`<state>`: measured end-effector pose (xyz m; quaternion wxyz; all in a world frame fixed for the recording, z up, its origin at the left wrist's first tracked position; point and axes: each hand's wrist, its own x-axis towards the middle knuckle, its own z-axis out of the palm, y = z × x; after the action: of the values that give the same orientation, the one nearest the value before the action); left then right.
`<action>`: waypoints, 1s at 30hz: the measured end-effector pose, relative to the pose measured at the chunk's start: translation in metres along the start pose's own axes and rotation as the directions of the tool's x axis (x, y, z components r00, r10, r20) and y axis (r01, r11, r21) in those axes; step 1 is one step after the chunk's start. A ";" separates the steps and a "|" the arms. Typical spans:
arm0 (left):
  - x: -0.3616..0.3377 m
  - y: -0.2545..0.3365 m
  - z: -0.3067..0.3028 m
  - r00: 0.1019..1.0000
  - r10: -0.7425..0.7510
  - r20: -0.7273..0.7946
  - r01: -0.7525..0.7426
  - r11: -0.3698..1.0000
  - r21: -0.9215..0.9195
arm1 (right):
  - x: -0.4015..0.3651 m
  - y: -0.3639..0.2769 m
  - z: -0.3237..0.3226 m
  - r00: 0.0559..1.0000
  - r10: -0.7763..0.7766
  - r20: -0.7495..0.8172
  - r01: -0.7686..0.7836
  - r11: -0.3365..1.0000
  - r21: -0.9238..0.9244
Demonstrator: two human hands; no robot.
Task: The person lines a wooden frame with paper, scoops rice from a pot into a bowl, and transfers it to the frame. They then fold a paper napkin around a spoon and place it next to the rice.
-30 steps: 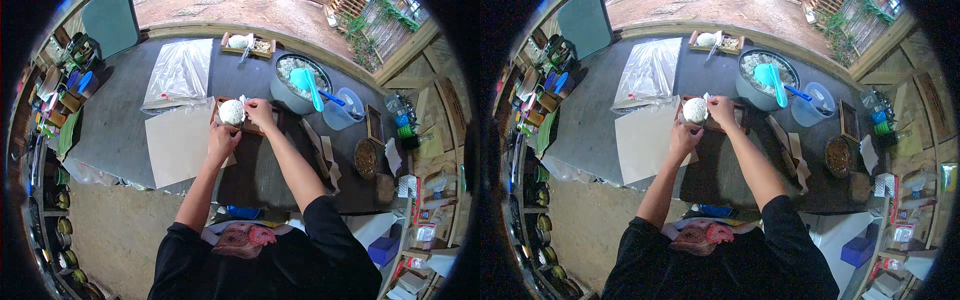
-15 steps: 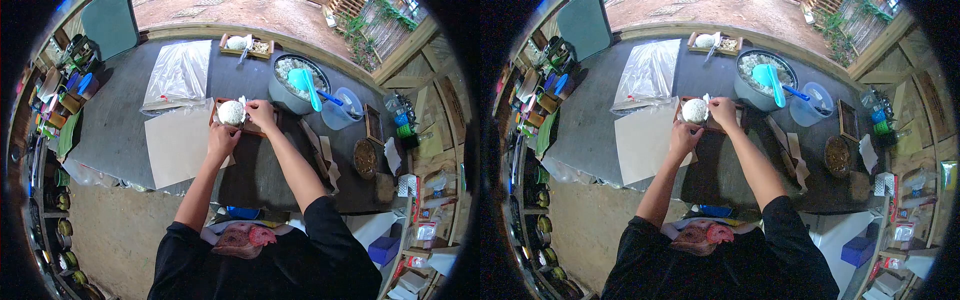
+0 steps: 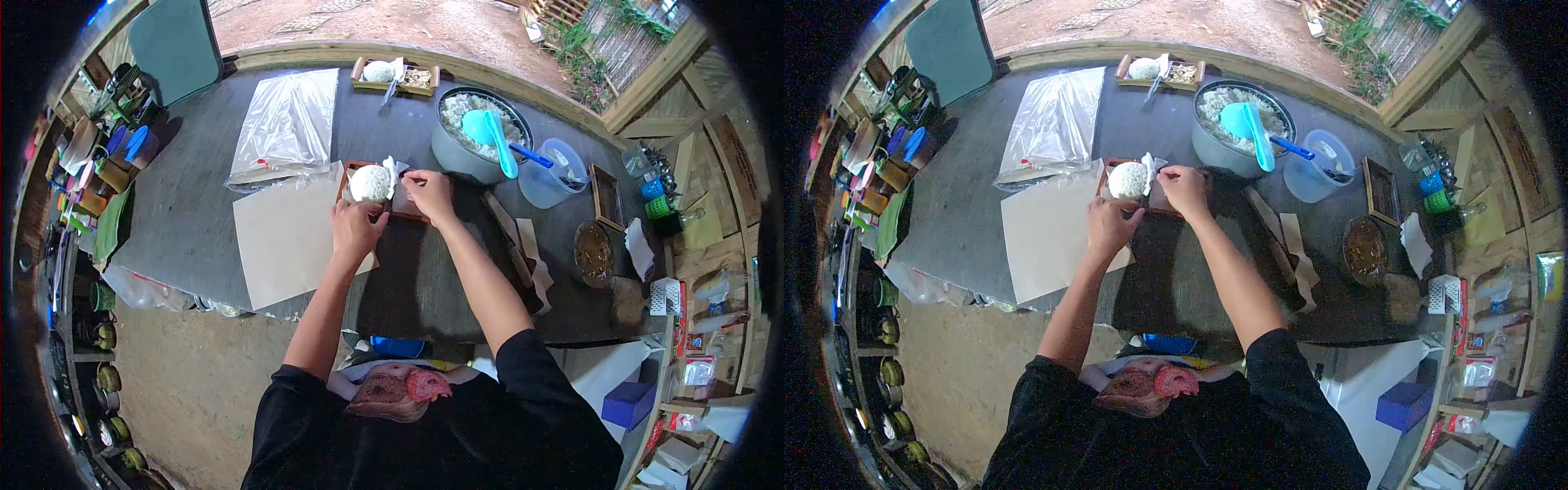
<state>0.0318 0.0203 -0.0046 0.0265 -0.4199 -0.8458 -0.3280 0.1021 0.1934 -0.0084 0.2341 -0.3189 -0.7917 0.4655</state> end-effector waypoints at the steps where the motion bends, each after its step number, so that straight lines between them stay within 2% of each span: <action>1: -0.002 0.002 -0.003 1.000 0.005 -0.011 -0.005 1.000 0.027 | -0.004 0.003 -0.001 1.000 -0.001 -0.003 0.001 1.000 0.001; 3: -0.007 0.007 -0.005 0.997 0.049 -0.058 -0.048 0.999 0.022 | -0.015 0.009 -0.003 0.996 -0.071 -0.055 0.076 0.994 0.085; 5: -0.016 0.013 -0.009 0.990 0.092 -0.107 -0.090 0.996 0.019 | -0.040 0.001 -0.017 0.996 -0.066 -0.055 0.069 0.996 0.050; 7: -0.031 0.021 -0.015 0.992 0.110 -0.063 -0.119 0.979 -0.168 | -0.070 0.005 -0.027 0.993 -0.082 -0.089 0.083 0.997 0.006; 8: -0.043 0.026 -0.018 0.992 0.112 -0.064 -0.121 0.979 -0.166 | -0.087 0.011 -0.029 0.987 -0.103 -0.123 0.103 0.995 -0.004; 10: -0.069 0.037 -0.023 0.996 0.092 -0.022 -0.095 0.964 -0.248 | -0.123 0.028 -0.034 0.973 -0.172 -0.156 0.182 0.982 0.046; 12: -0.099 0.050 -0.037 0.991 0.117 0.059 -0.091 0.940 -0.330 | -0.166 0.023 -0.047 0.980 -0.153 -0.130 0.171 0.975 0.145; 14: -0.136 0.058 -0.043 0.978 0.068 0.197 0.034 0.880 -0.474 | -0.209 0.022 -0.058 0.991 -0.119 -0.064 0.127 0.981 0.145; 16: -0.170 0.067 -0.048 0.931 0.007 0.364 0.232 0.761 -0.606 | -0.248 0.021 -0.072 0.996 -0.069 0.053 0.063 0.993 0.099; 17: -0.184 0.067 -0.046 0.934 0.003 0.358 0.230 0.761 -0.606 | -0.264 0.018 -0.077 0.993 -0.049 0.103 0.036 0.991 0.126; 19: -0.208 0.061 -0.041 0.876 0.016 0.483 0.289 0.783 -0.550 | -0.291 0.023 -0.083 0.984 -0.019 0.175 -0.013 0.983 0.181; 20: -0.219 0.059 -0.041 0.880 0.006 0.475 0.291 0.783 -0.550 | -0.300 0.025 -0.087 0.971 0.012 0.239 -0.054 0.983 0.174; 22: -0.233 0.059 -0.045 0.817 -0.124 0.564 0.470 0.711 -0.524 | -0.316 0.037 -0.091 0.928 0.061 0.368 -0.152 0.963 0.224; 23: -0.240 0.064 -0.054 0.820 -0.161 0.550 0.507 0.650 -0.566 | -0.322 0.047 -0.091 0.893 0.072 0.445 -0.175 0.965 0.193; 24: -0.250 0.060 -0.051 0.824 -0.177 0.539 0.510 0.646 -0.568 | -0.329 0.051 -0.091 0.867 0.101 0.488 -0.200 0.967 0.156; 26: -0.276 0.043 -0.038 0.823 -0.274 0.498 0.555 0.576 -0.600 | -0.335 0.054 -0.093 0.810 0.015 0.586 -0.072 0.995 0.075; 27: -0.286 0.039 -0.037 0.796 -0.326 0.510 0.590 0.604 -0.536 | -0.341 0.071 -0.088 0.779 -0.023 0.627 -0.046 0.995 0.093; 28: -0.302 0.030 -0.033 0.794 -0.349 0.498 0.597 0.599 -0.533 | -0.346 0.082 -0.083 0.710 0.054 0.702 -0.144 0.987 0.070; 30: -0.351 -0.008 -0.013 0.656 -0.579 0.484 0.691 0.719 -0.076 | -0.359 0.122 -0.062 0.615 0.159 0.772 -0.286 0.958 0.030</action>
<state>0.2501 -0.2336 -0.1110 -0.3305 -0.1553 -0.8739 -0.3209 0.4251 0.0145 -0.1151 -0.1575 -0.1704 -0.7327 0.6398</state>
